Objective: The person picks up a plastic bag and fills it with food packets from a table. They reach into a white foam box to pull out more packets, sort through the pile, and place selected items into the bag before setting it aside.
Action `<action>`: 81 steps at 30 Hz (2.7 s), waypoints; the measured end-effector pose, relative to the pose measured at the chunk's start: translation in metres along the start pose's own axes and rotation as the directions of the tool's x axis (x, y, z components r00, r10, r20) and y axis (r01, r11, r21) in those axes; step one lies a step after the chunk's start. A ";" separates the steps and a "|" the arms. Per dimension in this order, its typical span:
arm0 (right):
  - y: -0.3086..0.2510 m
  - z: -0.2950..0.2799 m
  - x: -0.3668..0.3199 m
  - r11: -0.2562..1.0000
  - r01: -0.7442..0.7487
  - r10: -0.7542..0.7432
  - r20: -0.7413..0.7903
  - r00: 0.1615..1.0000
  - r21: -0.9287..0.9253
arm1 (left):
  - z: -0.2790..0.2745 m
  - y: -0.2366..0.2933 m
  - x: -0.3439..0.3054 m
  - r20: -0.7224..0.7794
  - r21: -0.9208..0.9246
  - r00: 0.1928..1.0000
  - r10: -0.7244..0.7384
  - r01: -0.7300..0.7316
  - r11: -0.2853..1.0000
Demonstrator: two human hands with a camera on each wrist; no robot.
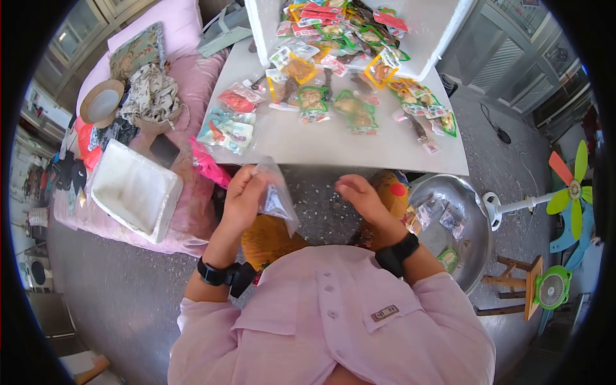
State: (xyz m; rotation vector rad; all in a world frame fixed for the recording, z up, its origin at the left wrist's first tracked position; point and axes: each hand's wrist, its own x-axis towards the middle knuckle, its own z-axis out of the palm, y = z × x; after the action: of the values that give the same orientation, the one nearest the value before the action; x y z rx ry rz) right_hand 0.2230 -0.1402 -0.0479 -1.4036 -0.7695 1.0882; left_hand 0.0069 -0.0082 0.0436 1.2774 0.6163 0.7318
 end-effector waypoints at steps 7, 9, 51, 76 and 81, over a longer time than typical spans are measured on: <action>-0.007 0.028 -0.001 0.663 -0.487 0.018 0.638 0.770 0.568 | 0.019 -0.001 0.001 0.275 -0.511 0.961 -0.004 0.150 0.846; -0.002 0.032 -0.005 0.546 -0.569 0.083 0.636 0.767 0.615 | 0.016 -0.001 -0.002 0.286 -0.539 0.958 -0.013 0.172 0.824; -0.009 0.008 0.048 0.865 -0.027 0.069 -0.067 0.995 0.500 | 0.083 -0.104 0.084 0.264 0.669 0.946 0.190 -0.322 0.671; -0.018 0.009 0.042 0.950 0.022 0.013 -0.107 0.994 0.312 | 0.080 -0.121 0.080 0.205 0.582 0.966 0.156 -0.248 0.775; -0.021 0.012 0.040 0.958 0.011 0.019 -0.102 0.995 0.286 | 0.080 -0.115 0.079 0.183 0.633 0.980 0.072 -0.174 0.755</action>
State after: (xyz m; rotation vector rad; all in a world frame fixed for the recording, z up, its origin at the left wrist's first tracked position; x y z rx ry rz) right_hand 0.2293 -0.0963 -0.0339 -1.2045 -0.5106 1.0739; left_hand 0.1343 -0.0110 -0.0545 2.0184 0.6957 0.5313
